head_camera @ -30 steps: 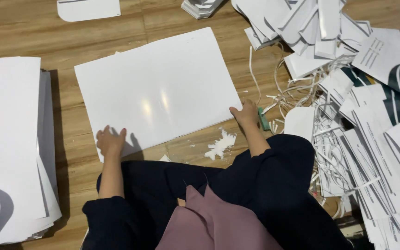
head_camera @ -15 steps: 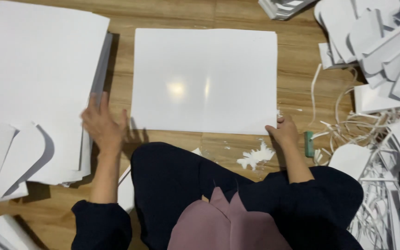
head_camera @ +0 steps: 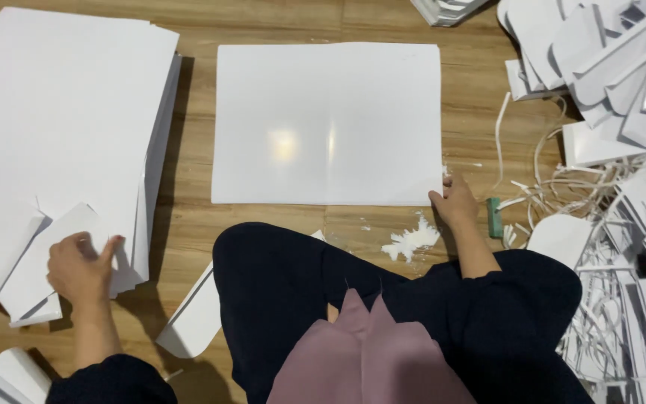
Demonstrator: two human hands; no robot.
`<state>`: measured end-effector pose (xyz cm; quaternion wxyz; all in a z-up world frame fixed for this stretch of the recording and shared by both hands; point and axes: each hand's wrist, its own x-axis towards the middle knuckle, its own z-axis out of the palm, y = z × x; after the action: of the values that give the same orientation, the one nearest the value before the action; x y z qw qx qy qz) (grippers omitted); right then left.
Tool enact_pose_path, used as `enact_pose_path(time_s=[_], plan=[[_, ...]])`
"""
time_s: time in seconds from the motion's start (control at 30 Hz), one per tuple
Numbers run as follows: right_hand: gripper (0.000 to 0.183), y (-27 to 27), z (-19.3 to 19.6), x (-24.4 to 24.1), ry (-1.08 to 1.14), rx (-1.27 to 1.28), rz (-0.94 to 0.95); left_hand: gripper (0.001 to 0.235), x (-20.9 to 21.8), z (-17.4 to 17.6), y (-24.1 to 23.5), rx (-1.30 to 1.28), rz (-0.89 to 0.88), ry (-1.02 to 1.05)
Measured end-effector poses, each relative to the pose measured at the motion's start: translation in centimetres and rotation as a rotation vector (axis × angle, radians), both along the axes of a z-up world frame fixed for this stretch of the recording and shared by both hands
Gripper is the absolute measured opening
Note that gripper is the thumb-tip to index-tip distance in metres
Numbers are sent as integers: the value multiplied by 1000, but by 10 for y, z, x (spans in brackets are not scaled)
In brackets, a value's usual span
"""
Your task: Manually folding the bottom pocket of paper folders and stacking them on the floor.
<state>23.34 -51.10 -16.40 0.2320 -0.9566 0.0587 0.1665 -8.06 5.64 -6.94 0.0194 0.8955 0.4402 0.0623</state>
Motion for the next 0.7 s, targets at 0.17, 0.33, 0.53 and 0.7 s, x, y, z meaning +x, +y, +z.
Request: enact_pose_path(time_s=[0.17, 0.33, 0.53, 0.7], plan=[[47, -6, 5, -14, 18, 29, -1, 65, -6, -1, 20, 15, -3, 174], [47, -10, 14, -16, 12, 67, -87, 20, -35, -58, 73, 927, -268, 444], [41, -5, 34, -23, 18, 98, -54, 102, 22, 69, -17, -284, 301, 281], [38, -12, 10, -17, -15, 105, -25, 69, -25, -11, 60, 24, 27, 387]])
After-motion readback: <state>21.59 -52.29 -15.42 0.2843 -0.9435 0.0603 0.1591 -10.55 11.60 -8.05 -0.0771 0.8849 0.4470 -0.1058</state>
